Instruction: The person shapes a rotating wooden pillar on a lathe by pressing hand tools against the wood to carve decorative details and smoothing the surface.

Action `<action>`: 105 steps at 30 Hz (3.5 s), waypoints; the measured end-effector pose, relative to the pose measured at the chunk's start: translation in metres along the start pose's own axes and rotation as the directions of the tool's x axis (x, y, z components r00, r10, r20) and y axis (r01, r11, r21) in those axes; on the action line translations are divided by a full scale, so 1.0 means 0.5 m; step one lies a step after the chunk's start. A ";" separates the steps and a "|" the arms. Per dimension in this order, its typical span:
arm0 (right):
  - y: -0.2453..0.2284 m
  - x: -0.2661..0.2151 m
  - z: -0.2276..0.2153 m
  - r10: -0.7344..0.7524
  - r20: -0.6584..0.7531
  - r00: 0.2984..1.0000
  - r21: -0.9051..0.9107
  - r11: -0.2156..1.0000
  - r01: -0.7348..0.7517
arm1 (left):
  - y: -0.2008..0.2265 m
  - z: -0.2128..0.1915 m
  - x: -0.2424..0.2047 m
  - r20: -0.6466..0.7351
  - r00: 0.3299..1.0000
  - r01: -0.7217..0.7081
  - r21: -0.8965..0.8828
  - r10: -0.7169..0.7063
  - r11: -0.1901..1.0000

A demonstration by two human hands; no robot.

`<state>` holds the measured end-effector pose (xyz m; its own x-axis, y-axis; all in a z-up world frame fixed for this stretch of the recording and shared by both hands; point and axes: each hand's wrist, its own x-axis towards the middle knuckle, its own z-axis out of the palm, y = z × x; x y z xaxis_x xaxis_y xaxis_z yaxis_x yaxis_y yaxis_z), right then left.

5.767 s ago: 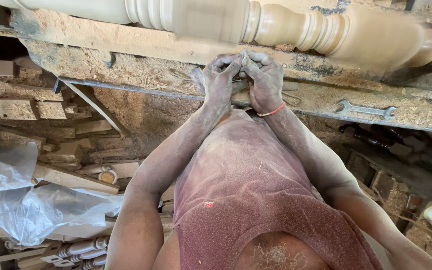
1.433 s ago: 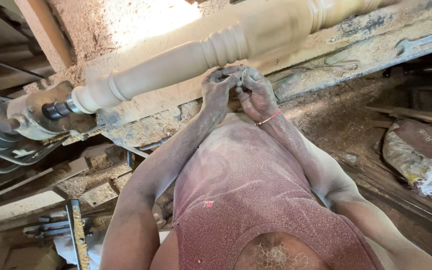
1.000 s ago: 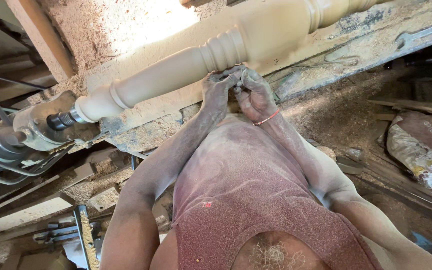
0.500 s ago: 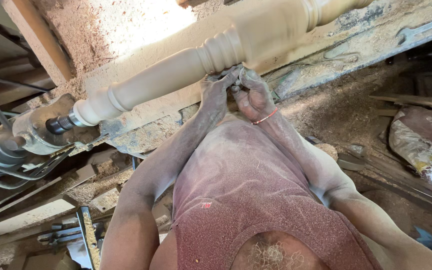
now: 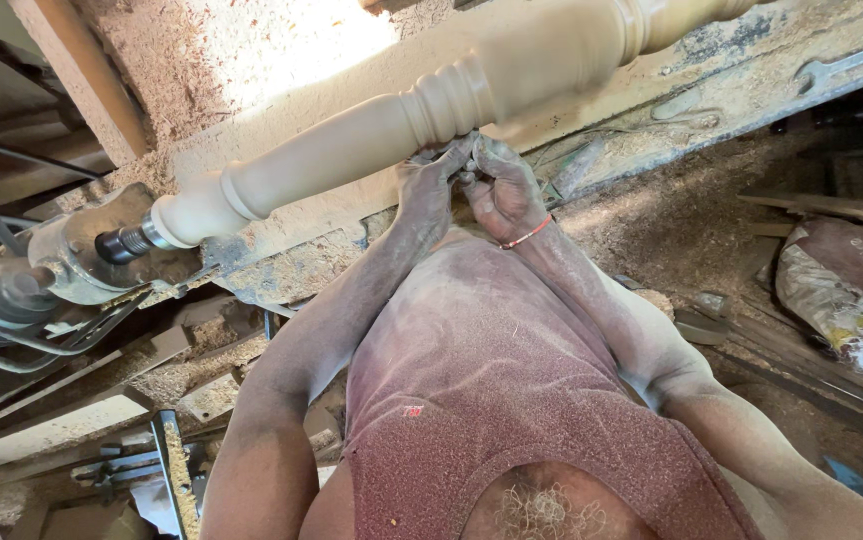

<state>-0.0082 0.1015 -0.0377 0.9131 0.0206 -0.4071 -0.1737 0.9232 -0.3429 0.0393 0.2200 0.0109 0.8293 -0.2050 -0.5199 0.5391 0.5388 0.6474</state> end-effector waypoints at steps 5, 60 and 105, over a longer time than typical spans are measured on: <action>-0.005 -0.006 0.016 -0.022 -0.059 0.998 -0.077 0.997 0.018 | -0.005 -0.006 0.005 0.004 1.000 -0.001 -0.022 0.002 1.000; 0.018 -0.018 0.057 -0.121 -0.179 0.976 -0.283 0.957 0.067 | -0.007 -0.070 -0.009 0.073 0.997 0.023 -0.177 -0.011 0.984; 0.030 -0.008 0.101 -0.149 -0.207 0.967 -0.426 0.904 0.048 | 0.041 -0.077 -0.025 0.001 1.000 0.022 -0.192 -0.022 0.981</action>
<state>0.0043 0.1349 0.0016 0.8324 -0.1972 -0.5179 -0.2700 0.6717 -0.6898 0.0342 0.2651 0.0094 0.8173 -0.2177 -0.5335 0.5187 0.6811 0.5167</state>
